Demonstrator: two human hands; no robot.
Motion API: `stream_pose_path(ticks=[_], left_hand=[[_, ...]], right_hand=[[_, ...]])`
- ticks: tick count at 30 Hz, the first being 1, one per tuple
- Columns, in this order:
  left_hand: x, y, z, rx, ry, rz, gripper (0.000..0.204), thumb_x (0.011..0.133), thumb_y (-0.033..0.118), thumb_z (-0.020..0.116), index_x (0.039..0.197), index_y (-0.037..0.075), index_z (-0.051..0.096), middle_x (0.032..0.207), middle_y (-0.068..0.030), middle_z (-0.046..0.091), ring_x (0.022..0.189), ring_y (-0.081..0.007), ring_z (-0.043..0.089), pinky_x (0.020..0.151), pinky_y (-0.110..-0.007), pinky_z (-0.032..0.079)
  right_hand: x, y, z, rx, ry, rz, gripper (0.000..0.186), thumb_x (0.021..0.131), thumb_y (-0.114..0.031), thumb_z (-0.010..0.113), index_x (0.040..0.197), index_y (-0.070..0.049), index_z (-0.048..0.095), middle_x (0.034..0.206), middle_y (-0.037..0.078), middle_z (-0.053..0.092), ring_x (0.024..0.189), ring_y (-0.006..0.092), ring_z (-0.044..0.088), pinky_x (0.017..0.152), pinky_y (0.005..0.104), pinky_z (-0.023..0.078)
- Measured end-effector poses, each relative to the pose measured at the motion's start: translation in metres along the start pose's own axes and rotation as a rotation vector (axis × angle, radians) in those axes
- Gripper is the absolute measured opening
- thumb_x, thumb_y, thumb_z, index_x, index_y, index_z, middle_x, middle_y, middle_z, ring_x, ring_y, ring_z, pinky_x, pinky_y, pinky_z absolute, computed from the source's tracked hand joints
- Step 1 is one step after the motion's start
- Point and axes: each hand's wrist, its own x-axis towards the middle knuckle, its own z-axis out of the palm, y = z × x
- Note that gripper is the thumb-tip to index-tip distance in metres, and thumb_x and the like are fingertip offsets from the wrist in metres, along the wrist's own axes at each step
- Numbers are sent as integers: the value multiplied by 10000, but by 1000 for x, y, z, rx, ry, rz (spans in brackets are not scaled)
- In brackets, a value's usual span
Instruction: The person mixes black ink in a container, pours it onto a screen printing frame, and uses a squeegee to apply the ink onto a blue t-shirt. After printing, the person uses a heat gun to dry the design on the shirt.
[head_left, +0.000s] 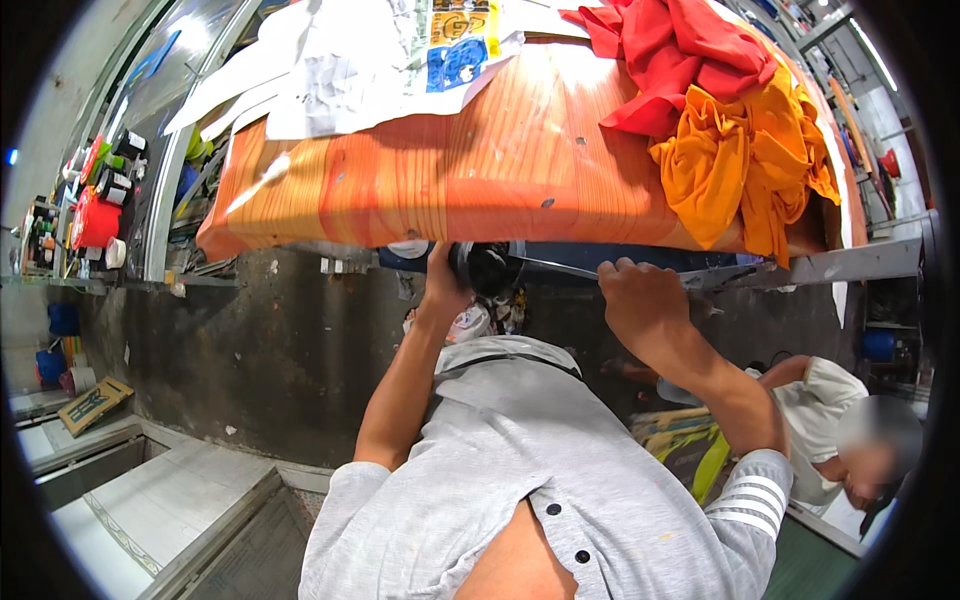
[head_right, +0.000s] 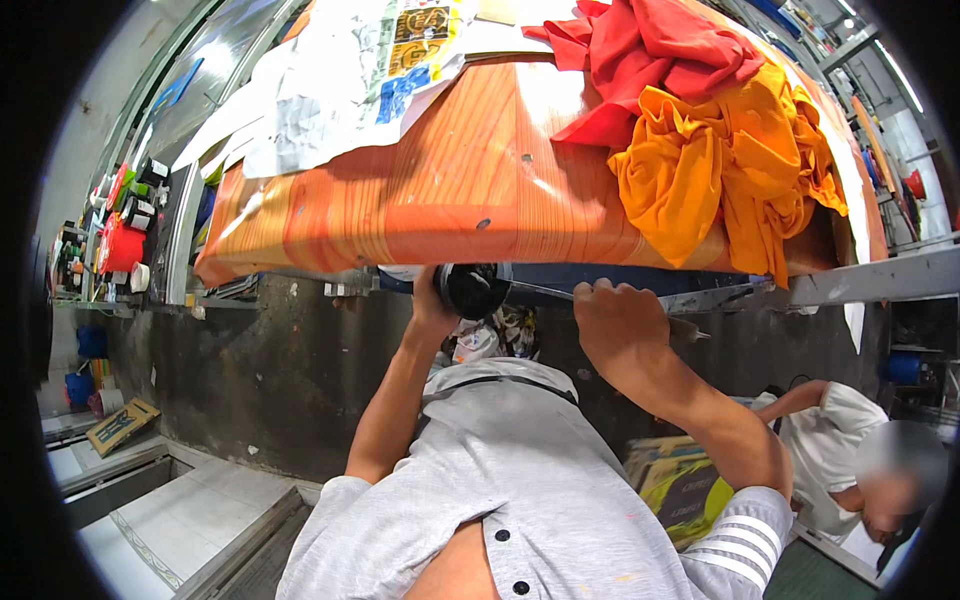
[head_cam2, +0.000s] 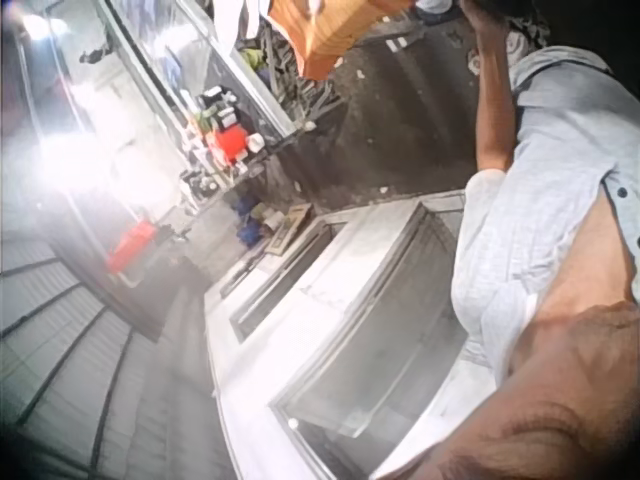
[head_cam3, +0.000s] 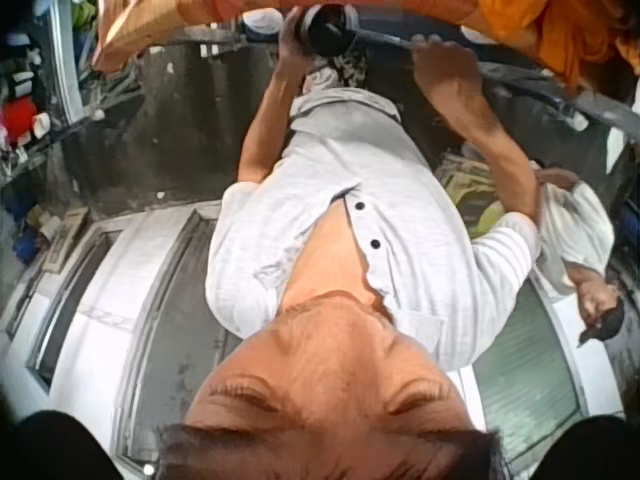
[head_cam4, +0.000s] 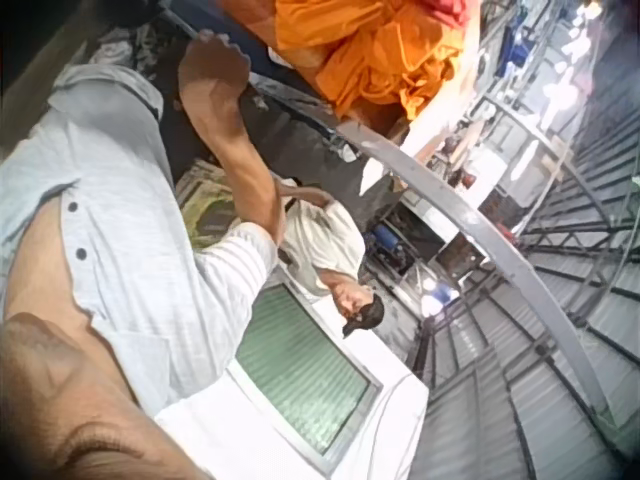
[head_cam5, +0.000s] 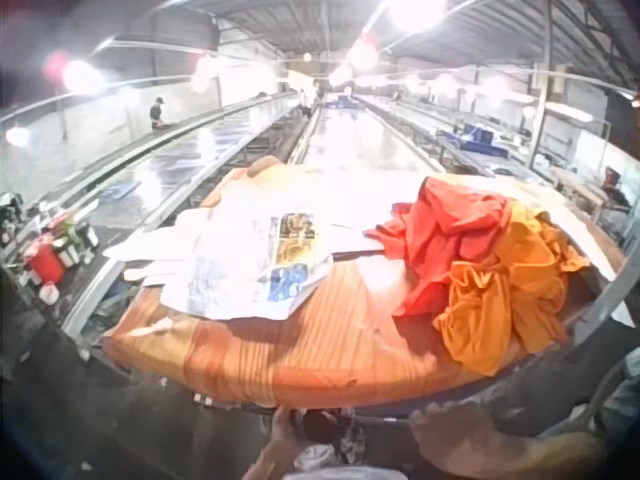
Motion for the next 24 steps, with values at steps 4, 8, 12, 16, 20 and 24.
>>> stream_pose_path(ticks=[4, 8, 12, 16, 20, 24], left_hand=[[15, 4, 0, -7, -115, 11, 299, 960, 229, 545, 1212, 77, 596, 1156, -97, 660, 1090, -224, 631, 984, -403, 504], [29, 17, -1, 12, -130, 2, 265, 952, 192, 548, 1185, 82, 614, 1153, -89, 660, 1092, -214, 625, 990, -391, 495], [37, 25, -17, 49, -125, -31, 269, 945, 185, 550, 1185, 81, 613, 1156, -90, 657, 1094, -214, 622, 991, -390, 492], [30, 19, -37, 90, -108, -52, 272, 938, 177, 553, 1185, 81, 611, 1158, -91, 655, 1096, -215, 620, 993, -389, 489], [31, 16, -56, 152, -90, 0, 276, 930, 170, 555, 1186, 80, 610, 1161, -92, 653, 1097, -215, 617, 995, -387, 486], [48, -6, -48, 361, -185, 19, 280, 923, 162, 558, 1186, 79, 609, 1164, -93, 650, 1099, -216, 615, 997, -386, 483]], right_hand=[[9, 11, 24, 40, 26, 74, 66, 853, -82, 555, 850, -55, 616, 776, 124, 677, 735, 269, 712, 652, 408, 566], [7, 11, 51, 132, -89, 198, 96, 878, -85, 531, 861, -23, 602, 767, 171, 670, 710, 311, 704, 682, 442, 564], [2, 9, 57, 352, -217, 176, 144, 893, -100, 521, 903, 29, 583, 776, 231, 656, 770, 393, 684, 723, 460, 549], [7, 11, 72, 419, -397, 99, 194, 915, -124, 517, 937, 61, 568, 825, 285, 639, 849, 427, 658, 750, 479, 525], [29, 21, 45, 260, -297, -269, 217, 950, -159, 503, 949, 46, 574, 912, 290, 634, 915, 451, 626, 810, 508, 494], [-6, 58, 77, -243, 121, -278, 427, 932, -171, 504, 1310, 28, 499, 1293, 261, 525, 1222, 440, 483, 1049, 565, 359]])
